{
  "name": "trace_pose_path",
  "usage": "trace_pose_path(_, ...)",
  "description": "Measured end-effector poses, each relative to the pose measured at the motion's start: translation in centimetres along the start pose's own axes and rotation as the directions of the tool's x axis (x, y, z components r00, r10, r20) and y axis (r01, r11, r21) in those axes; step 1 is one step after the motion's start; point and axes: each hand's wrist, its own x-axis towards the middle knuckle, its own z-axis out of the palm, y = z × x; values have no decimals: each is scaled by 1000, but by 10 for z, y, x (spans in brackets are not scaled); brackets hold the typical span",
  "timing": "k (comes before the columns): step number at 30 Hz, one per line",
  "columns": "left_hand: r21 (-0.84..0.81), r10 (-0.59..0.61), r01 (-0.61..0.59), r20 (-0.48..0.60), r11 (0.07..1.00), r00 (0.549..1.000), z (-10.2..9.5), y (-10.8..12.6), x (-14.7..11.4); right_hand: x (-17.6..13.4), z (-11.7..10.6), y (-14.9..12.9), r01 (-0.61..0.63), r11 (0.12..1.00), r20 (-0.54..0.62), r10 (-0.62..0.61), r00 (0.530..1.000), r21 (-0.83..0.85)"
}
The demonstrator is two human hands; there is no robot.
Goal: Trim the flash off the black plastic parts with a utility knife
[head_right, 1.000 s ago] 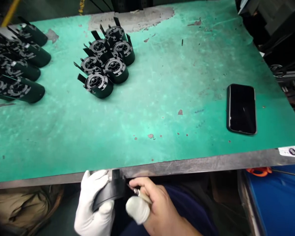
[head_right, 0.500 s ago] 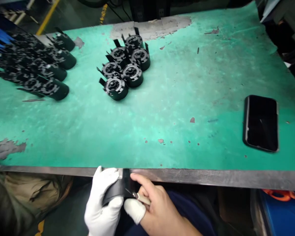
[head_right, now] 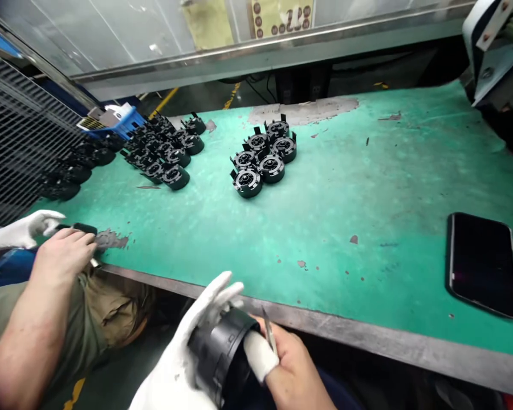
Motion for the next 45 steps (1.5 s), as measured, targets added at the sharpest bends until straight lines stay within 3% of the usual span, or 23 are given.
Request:
trace_pose_path(2, -229, -12, 53, 175, 972, 985, 6, 1, 4, -1, -1, 3, -14, 1000, 67, 15, 998, -20)
trace_pose_path(3, -290, -8, 68, 204, 955, 979, 9, 0, 5, -4, -3, 7, -9, 999, 48, 11, 999, -46)
trace_pose_path(4, -269, -16, 60, 163, 961, 987, 11, 0, 6, -8, -7, 12, -8, 998, 2, 8, 1000, -66)
trace_pose_path(6, -33, -14, 13, -33, 999, 999, 15, -2, 7, -18, -17, 26, -40, 997, -97, 34, 995, -61)
trace_pose_path(8, 361, 98, -15, -213, 932, 972, 18, -4, 11, -28, -29, 39, -124, 992, -144, 122, 982, -6)
trace_pose_path(10, 684, 267, -26, -249, 729, 931, 23, -7, 17, -34, -38, 47, -183, 983, -159, 183, 970, 15)
trace_pose_path(12, 820, 362, -37, -211, 572, 908, 30, -12, 21, -34, -41, 47, -191, 981, -172, 180, 968, -47)
trace_pose_path(13, 838, 385, -46, -200, 543, 901, 34, -15, 22, -32, -40, 45, -175, 980, -166, 158, 973, -93)
trace_pose_path(18, 808, 463, -108, -217, 580, 860, 50, -29, 19, -14, -34, 33, -21, 994, -32, 17, 999, -111)
trace_pose_path(22, 766, 475, -137, -238, 628, 847, 50, -33, 18, -8, -32, 33, 3, 997, 6, -2, 1000, -77)
trace_pose_path(27, 730, 477, -157, -254, 665, 841, 49, -34, 22, -2, -32, 36, -14, 993, -16, 12, 1000, -120)
trace_pose_path(39, 742, 477, -143, -259, 655, 840, 48, -32, 28, 5, -24, 35, -37, 983, -122, 15, 992, -182)
trace_pose_path(45, 775, 534, -178, -231, 606, 813, 47, -37, 29, 4, -20, 41, -65, 993, -154, 50, 987, -93)
